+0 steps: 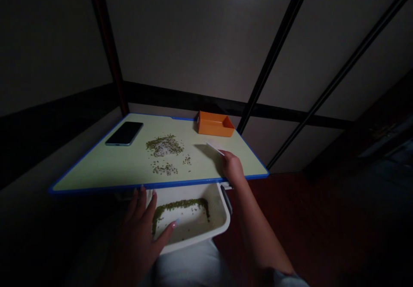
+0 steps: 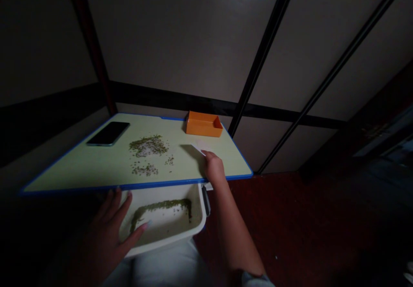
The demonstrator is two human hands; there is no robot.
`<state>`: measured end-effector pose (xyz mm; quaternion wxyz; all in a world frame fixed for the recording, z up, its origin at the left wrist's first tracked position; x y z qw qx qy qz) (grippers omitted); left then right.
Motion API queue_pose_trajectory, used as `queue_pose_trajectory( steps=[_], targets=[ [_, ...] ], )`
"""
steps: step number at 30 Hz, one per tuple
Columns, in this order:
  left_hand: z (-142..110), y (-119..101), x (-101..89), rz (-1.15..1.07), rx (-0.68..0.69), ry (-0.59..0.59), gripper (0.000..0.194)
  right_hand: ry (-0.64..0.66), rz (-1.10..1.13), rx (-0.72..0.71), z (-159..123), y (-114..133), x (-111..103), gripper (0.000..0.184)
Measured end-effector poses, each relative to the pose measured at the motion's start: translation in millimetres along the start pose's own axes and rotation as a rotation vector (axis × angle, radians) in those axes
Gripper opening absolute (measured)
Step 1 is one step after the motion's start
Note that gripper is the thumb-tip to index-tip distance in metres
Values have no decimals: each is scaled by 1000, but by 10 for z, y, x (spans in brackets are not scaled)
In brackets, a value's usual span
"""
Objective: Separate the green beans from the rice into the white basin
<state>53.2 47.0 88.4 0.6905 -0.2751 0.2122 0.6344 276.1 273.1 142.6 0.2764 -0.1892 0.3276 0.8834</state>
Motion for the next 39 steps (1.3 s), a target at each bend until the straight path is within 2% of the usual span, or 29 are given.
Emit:
queue_pose_trajectory(
  steps=[5, 10, 22, 26, 31, 39],
  targets=[
    [-15, 19, 17, -3, 9, 1, 72, -133, 104, 83, 2, -91, -153, 34],
    [-24, 48, 37, -5, 10, 6, 74, -172, 225, 132, 54, -80, -177, 26],
    [-42, 67, 59, -8, 2, 18, 76, 13, 420, 119, 211, 146, 275, 21],
    [-49, 81, 76, -12, -17, 30, 75, -2, 429, 121, 229, 183, 288, 21],
    [-55, 82, 76, -7, -22, 29, 76, -74, 401, 156, 228, 105, 225, 23],
    [-28, 72, 53, -8, -14, 19, 78, 53, 420, 96, 213, 212, 325, 20]
  ],
)
Point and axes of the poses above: each hand's wrist, its own z-axis towards the middle knuckle, its own x-axis out of the palm, y = z × x, the point moved 9 cm from there along z, towards the middle knuckle, and after that the axes turned 8 degrees about -y, right-handed, at the moved point
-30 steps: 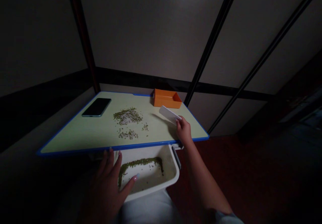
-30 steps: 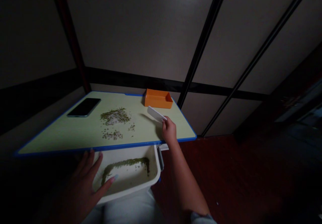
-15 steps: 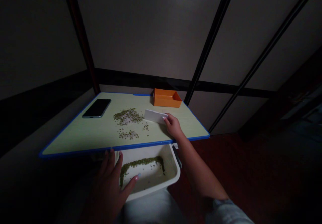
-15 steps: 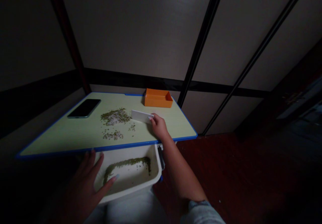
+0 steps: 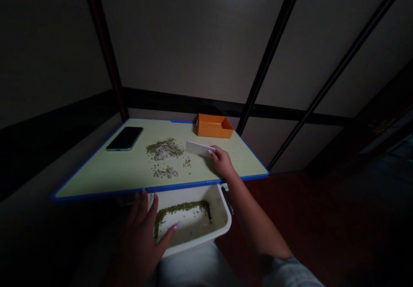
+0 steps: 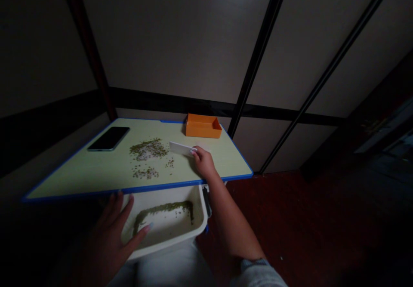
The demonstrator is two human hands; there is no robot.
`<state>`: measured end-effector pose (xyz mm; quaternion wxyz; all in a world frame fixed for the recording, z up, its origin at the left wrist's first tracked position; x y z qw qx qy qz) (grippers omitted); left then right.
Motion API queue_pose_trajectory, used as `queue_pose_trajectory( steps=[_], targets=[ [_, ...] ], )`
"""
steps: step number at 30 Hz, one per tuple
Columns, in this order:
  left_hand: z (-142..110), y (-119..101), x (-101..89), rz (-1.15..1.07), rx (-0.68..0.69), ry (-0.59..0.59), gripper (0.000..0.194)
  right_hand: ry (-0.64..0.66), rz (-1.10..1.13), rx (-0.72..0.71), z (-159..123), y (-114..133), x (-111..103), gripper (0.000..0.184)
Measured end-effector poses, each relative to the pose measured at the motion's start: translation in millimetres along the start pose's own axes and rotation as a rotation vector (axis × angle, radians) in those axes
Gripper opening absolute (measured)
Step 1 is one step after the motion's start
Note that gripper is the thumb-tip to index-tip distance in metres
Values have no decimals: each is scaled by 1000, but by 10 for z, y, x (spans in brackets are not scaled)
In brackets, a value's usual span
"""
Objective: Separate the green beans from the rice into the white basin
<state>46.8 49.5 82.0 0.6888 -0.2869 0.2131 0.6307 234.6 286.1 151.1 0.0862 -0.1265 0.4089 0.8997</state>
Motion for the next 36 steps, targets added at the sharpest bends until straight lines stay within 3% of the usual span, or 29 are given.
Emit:
queue_pose_trajectory(
  steps=[12, 36],
  targets=[
    [5, -11, -5, 15, -8, -11, 78, 139, 94, -14, -55, 77, 91, 23],
    [77, -138, -147, 66, 78, -72, 72, 137, 182, 55, -125, 97, -28, 30]
  ],
)
Point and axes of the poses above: each hand's wrist, its own z-axis towards the middle knuckle, its own x-axis out of the palm, y = z × x, the point moved 9 cm from there along z, towards the middle knuckle, and after that the axes turned 8 degrees about -y, right-handed, at the moved point
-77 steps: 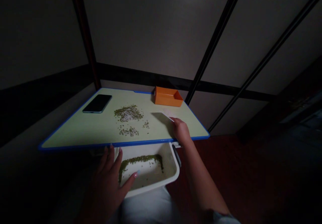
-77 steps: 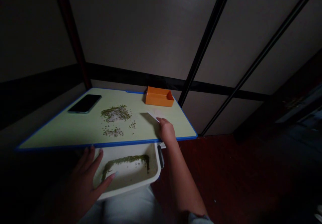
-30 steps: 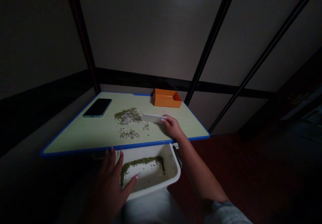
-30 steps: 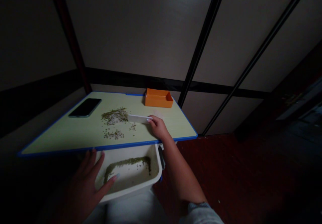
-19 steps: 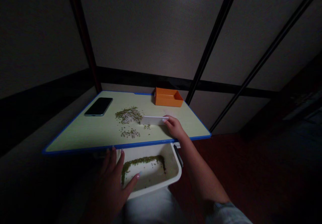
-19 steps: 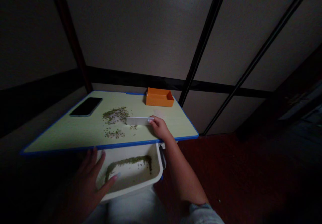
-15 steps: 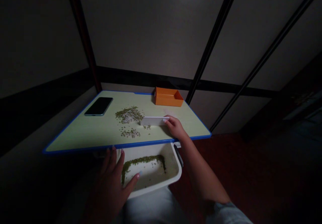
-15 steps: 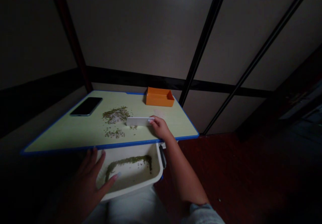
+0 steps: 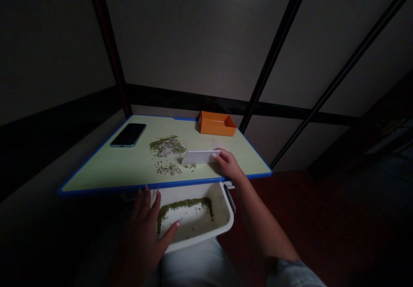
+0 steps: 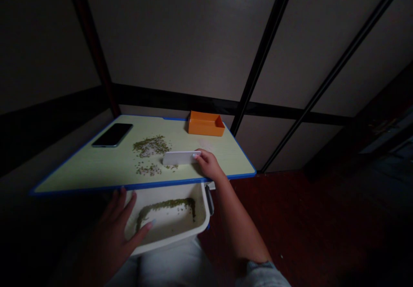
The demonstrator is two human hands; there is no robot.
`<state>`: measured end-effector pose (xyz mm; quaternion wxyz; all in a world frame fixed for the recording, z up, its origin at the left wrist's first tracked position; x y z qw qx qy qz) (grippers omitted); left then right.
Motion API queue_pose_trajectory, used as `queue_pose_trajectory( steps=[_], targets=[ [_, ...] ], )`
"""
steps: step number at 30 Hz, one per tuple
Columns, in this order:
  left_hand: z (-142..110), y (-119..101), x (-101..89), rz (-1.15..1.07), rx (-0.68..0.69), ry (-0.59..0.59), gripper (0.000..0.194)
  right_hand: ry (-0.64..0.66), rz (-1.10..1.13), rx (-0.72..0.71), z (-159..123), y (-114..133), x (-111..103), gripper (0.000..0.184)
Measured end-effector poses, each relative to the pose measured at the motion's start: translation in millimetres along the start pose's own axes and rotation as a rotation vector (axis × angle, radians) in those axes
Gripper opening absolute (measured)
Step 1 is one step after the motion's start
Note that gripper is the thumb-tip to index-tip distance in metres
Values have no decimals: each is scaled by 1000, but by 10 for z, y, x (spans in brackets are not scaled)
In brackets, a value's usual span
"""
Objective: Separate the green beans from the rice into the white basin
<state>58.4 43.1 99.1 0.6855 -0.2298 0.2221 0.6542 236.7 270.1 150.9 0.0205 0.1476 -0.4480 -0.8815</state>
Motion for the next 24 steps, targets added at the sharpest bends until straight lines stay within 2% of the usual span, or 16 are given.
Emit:
queue_pose_trajectory(
  steps=[5, 14, 16, 24],
  targets=[
    [11, -13, 0, 8, -7, 7, 70, -132, -10, 3, -96, 26, -173, 29],
    [-17, 17, 40, -5, -46, 34, 74, -407, -89, 39, -777, 198, -581, 25],
    [-18, 19, 45, -10, -50, 39, 74, -412, -128, 23, -838, 261, -594, 24],
    [-17, 21, 49, -20, -67, 52, 74, -281, -279, -64, -838, 450, -423, 22]
  ],
)
Point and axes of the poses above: each hand's wrist, its own z-axis towards the middle knuckle, its own x-axis out of the palm, y = z × x, the point moved 9 cm from there along z, towards the middle knuckle, and after that the axes turned 8 degrees about -y, right-handed, at the moved point
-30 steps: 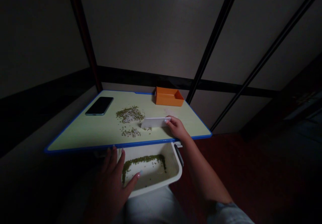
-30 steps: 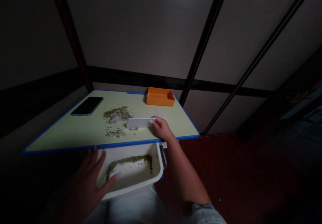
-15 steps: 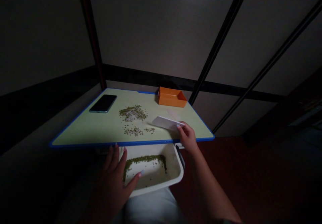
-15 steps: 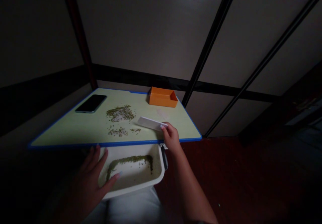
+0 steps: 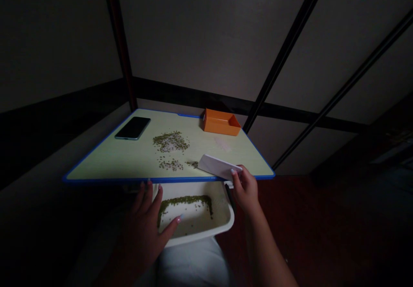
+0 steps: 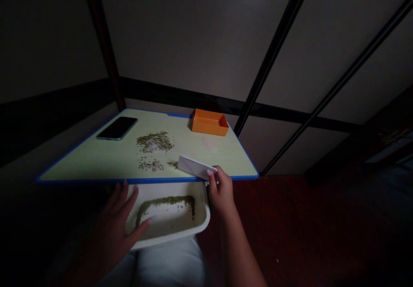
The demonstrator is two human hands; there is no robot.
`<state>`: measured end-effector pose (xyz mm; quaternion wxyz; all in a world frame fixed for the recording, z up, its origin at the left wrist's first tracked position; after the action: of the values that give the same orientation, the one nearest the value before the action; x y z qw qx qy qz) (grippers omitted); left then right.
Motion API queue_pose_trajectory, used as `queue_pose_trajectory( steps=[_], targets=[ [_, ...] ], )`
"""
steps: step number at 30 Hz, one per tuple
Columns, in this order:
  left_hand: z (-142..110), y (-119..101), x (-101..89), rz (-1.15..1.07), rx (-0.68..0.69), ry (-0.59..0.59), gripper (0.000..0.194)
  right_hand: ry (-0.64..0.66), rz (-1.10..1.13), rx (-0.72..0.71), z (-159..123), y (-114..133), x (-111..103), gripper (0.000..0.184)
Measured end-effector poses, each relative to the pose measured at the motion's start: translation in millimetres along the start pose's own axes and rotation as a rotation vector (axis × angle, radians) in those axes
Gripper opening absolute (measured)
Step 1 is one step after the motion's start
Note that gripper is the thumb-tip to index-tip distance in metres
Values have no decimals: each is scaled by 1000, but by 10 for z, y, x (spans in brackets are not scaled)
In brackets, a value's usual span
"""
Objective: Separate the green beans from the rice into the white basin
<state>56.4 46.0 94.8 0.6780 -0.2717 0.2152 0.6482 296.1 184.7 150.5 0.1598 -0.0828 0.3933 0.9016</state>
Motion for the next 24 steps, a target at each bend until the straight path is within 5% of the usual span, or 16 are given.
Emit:
queue_pose_trajectory(
  steps=[24],
  targets=[
    [-13, 19, 9, -38, -48, 29, 72, 72, -1, 0, 82, 46, 326, 27]
  ],
)
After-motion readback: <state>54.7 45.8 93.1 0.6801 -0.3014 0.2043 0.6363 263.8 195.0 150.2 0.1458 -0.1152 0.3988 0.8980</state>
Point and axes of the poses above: each hand's wrist, its own z-axis towards the middle knuckle, its own x-axis out of the palm, y = z × x, the point moved 9 cm from there along z, towards the middle knuckle, and after that the axes turned 8 degrees about -y, right-handed, at the moved point
